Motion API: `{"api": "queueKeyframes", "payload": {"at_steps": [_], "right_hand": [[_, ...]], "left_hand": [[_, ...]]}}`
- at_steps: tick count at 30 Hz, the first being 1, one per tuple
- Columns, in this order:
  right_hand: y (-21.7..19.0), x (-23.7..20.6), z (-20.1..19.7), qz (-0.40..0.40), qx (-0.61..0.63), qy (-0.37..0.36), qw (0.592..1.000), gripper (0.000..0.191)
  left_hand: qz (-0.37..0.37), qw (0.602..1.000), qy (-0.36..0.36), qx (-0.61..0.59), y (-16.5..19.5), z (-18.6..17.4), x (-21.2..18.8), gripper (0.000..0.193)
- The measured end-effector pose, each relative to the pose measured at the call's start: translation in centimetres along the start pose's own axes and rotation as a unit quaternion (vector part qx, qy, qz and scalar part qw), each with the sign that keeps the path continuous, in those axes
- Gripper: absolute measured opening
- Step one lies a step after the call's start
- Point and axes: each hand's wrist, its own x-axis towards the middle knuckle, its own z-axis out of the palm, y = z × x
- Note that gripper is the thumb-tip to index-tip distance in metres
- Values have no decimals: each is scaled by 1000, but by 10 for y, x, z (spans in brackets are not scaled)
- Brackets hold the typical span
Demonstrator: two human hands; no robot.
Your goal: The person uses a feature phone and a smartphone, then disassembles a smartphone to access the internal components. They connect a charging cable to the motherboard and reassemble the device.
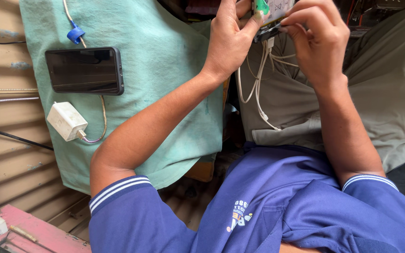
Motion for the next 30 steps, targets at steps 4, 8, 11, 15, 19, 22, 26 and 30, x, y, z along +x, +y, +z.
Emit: {"api": "queueKeyframes", "payload": {"at_steps": [4,8,11,15,19,22,26,30], "right_hand": [[2,0,-7,28,8,4,1000,14],[5,-2,-8,-3,12,11,1000,12],[10,-5,-4,64,122,59,989,9],[26,-9,0,239,313,199,897,17],[46,-15,-5,276,449,224,820,17],[58,-21,-7,246,453,205,832,14],[68,-24,-8,246,404,211,856,18],[65,-21,-12,187,289,207,916,15]], "left_hand": [[-37,999,23,17,-4,-3,8,28],[-82,993,8,-82,-2,-4,12,28],[-117,978,-13,-170,4,-5,12,31],[-152,970,-23,-186,11,-6,12,34],[-151,971,-28,-183,15,-6,13,35],[-152,971,-27,-180,16,-5,12,39],[-154,971,-27,-180,17,-5,11,41],[-154,974,-22,-164,18,-5,12,43]]}}
